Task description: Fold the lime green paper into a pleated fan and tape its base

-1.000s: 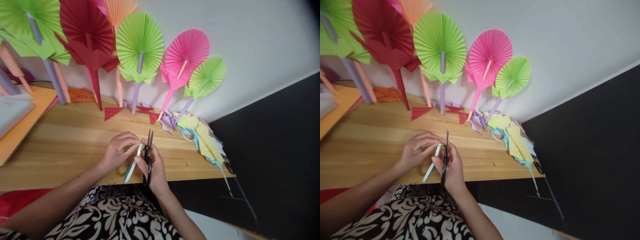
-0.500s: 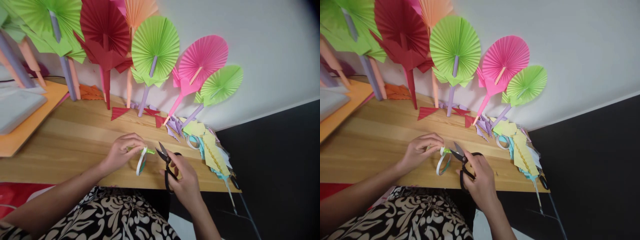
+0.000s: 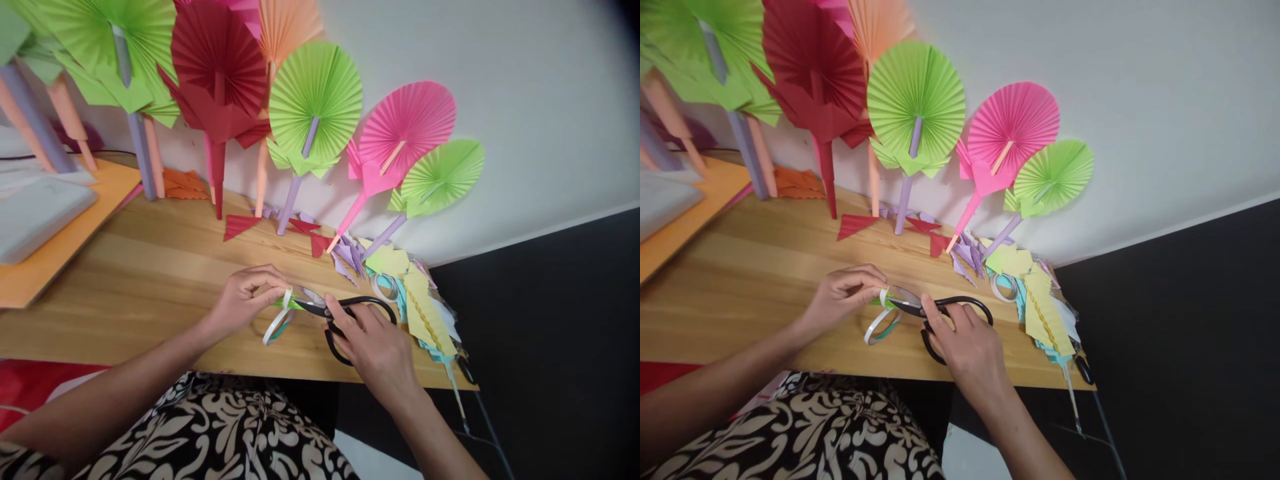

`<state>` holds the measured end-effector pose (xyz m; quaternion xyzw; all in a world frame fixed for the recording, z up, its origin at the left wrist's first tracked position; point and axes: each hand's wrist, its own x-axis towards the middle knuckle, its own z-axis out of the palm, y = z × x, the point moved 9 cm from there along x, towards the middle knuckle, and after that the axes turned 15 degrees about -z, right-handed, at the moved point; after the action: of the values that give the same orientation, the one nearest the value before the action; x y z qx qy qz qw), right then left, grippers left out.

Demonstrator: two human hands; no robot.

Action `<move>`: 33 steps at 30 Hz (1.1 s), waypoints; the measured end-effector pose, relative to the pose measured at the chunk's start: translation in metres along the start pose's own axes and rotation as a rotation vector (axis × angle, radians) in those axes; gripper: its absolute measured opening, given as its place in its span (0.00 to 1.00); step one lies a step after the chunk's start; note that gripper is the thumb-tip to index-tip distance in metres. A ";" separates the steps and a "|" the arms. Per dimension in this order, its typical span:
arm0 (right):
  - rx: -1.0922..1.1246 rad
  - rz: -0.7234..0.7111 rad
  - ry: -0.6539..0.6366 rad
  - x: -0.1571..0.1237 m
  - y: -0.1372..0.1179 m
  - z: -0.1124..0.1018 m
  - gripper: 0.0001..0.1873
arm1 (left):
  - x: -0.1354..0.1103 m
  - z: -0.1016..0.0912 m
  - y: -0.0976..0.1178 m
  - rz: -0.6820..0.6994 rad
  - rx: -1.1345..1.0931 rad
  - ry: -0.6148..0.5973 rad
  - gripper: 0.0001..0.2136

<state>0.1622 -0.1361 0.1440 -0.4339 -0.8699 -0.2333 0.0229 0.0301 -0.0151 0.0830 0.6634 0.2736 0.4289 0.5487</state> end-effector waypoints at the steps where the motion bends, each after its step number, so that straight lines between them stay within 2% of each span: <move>1: -0.011 -0.010 -0.009 0.001 0.000 0.001 0.20 | 0.000 0.000 -0.001 -0.004 -0.002 0.000 0.10; 16: -0.042 -0.055 -0.029 0.009 0.001 0.004 0.20 | 0.002 0.002 0.000 -0.026 -0.037 -0.025 0.10; 28: -0.032 -0.095 -0.012 0.013 0.001 0.011 0.23 | 0.004 0.004 -0.023 -0.147 -0.131 -0.058 0.08; 33: -0.052 -0.123 0.017 0.016 0.001 0.010 0.23 | 0.005 0.004 -0.028 -0.152 -0.169 -0.072 0.06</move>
<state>0.1548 -0.1194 0.1392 -0.3780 -0.8884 -0.2603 0.0049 0.0393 -0.0064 0.0575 0.6071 0.2659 0.3836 0.6432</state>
